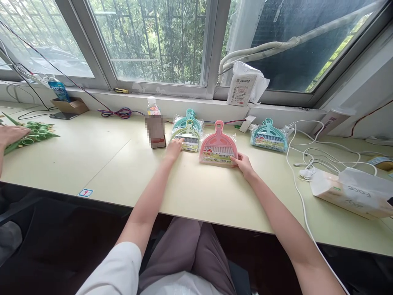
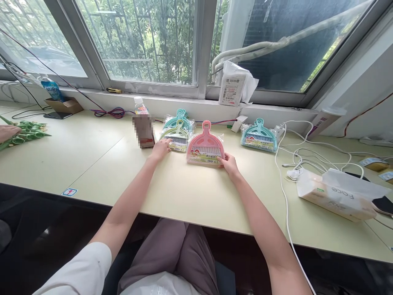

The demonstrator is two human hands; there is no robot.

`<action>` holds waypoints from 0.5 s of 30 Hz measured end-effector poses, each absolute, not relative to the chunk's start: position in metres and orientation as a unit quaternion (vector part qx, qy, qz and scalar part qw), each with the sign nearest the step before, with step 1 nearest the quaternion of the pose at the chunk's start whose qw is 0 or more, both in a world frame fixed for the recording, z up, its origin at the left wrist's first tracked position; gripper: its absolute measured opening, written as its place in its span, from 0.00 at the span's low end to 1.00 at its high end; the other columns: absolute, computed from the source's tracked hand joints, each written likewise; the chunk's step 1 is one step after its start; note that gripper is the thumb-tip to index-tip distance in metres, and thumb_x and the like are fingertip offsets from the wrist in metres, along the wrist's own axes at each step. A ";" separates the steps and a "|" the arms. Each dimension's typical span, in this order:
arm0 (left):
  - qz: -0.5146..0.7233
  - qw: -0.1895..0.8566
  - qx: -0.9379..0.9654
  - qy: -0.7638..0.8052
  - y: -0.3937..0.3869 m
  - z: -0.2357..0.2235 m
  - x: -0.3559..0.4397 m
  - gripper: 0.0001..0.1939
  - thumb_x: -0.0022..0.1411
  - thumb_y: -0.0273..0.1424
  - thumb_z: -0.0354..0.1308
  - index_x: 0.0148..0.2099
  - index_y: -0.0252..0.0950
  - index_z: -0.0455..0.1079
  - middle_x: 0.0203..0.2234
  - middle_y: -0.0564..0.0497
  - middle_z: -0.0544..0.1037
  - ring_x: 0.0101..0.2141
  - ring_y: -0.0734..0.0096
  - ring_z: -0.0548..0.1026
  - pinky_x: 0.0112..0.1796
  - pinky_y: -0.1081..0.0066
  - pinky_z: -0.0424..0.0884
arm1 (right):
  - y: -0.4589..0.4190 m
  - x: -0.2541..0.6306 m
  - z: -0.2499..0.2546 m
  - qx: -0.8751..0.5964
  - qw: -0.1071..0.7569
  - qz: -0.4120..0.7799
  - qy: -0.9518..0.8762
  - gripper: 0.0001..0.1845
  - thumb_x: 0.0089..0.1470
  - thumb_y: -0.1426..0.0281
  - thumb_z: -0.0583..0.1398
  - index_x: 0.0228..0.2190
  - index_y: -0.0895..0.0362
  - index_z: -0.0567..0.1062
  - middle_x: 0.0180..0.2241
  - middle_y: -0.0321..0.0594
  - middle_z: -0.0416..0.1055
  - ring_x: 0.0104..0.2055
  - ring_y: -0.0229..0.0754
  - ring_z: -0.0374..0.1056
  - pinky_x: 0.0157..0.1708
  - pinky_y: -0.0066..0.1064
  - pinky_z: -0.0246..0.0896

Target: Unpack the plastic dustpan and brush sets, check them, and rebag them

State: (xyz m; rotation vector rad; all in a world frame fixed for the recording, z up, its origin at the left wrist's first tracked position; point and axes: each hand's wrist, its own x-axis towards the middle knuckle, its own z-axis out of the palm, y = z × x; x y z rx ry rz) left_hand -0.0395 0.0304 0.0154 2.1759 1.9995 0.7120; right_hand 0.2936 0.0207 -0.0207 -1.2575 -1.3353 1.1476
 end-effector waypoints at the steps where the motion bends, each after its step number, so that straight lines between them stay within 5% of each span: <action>1: 0.256 0.051 0.713 0.651 0.033 0.012 -0.038 0.23 0.55 0.19 0.57 0.54 0.37 0.66 0.43 0.41 0.73 0.49 0.52 0.69 0.50 0.59 0.63 | 0.022 0.293 -0.022 -0.513 0.470 0.468 -0.545 0.26 0.37 0.58 0.68 0.38 0.58 0.75 0.38 0.44 0.76 0.35 0.42 0.70 0.26 0.30 0.69; 10: 0.368 0.017 0.671 0.644 0.055 -0.010 -0.045 0.29 0.52 0.24 0.64 0.56 0.39 0.63 0.51 0.41 0.68 0.53 0.52 0.64 0.53 0.59 0.59 | 0.031 0.287 -0.036 -0.510 0.455 0.455 -0.571 0.27 0.39 0.55 0.66 0.39 0.57 0.74 0.37 0.42 0.76 0.35 0.42 0.71 0.27 0.29 0.67; 15: 0.406 0.041 0.628 0.663 0.075 -0.012 -0.040 0.23 0.52 0.24 0.64 0.50 0.36 0.64 0.49 0.41 0.67 0.51 0.56 0.65 0.52 0.61 0.62 | 0.055 0.280 -0.054 -0.536 0.437 0.406 -0.598 0.22 0.43 0.56 0.63 0.38 0.55 0.73 0.37 0.42 0.75 0.34 0.43 0.71 0.28 0.31 0.68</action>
